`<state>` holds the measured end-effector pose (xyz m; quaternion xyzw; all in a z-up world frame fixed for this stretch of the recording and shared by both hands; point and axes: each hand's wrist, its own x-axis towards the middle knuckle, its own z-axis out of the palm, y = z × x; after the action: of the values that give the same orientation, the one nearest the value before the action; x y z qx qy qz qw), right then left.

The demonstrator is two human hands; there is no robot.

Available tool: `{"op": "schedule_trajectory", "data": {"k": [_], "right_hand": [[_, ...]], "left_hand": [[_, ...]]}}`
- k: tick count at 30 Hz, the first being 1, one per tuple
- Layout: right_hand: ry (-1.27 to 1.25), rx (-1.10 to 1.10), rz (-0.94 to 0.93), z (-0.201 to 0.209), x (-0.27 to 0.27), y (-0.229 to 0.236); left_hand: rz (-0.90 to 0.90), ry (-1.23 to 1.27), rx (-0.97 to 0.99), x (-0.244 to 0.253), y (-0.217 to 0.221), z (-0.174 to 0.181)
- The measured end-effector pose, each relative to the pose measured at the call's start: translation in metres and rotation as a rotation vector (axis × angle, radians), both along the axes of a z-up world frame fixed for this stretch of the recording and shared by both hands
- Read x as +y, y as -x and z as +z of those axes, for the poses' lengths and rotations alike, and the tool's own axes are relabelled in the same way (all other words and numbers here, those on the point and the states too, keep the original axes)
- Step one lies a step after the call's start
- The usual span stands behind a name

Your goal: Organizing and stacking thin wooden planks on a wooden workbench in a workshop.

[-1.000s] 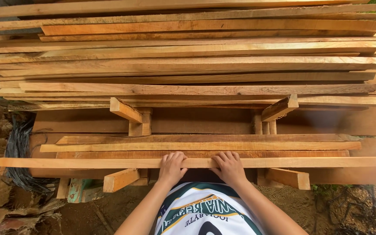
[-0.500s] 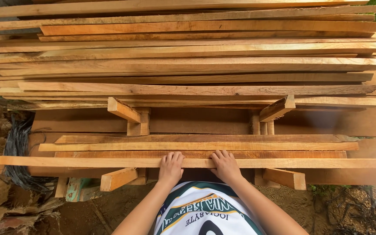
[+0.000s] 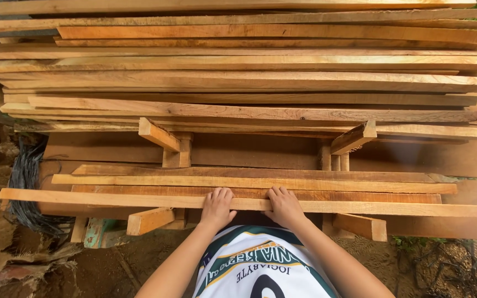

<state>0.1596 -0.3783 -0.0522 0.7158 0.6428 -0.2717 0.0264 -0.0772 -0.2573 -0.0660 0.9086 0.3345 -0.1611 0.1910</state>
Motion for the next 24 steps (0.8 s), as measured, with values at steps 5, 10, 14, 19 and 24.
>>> {"op": "schedule_trajectory", "data": {"k": [5, 10, 14, 19, 24], "right_hand": [[0.09, -0.032, 0.05, -0.024, 0.012, -0.001], [0.132, -0.013, 0.037, -0.03, 0.019, -0.004], [0.13, 0.025, 0.009, -0.021, 0.018, -0.004], [0.125, 0.082, 0.021, -0.015, 0.017, -0.008], [0.074, 0.04, 0.016, 0.022, 0.009, -0.01]], "left_hand": [[-0.037, -0.064, 0.083, -0.002, -0.014, -0.001], [-0.034, -0.002, 0.12, 0.013, -0.019, -0.002], [0.019, 0.057, 0.069, 0.015, -0.019, -0.007], [0.028, 0.018, 0.045, 0.013, -0.022, -0.012], [-0.044, -0.173, 0.025, 0.009, -0.025, -0.003]]}}
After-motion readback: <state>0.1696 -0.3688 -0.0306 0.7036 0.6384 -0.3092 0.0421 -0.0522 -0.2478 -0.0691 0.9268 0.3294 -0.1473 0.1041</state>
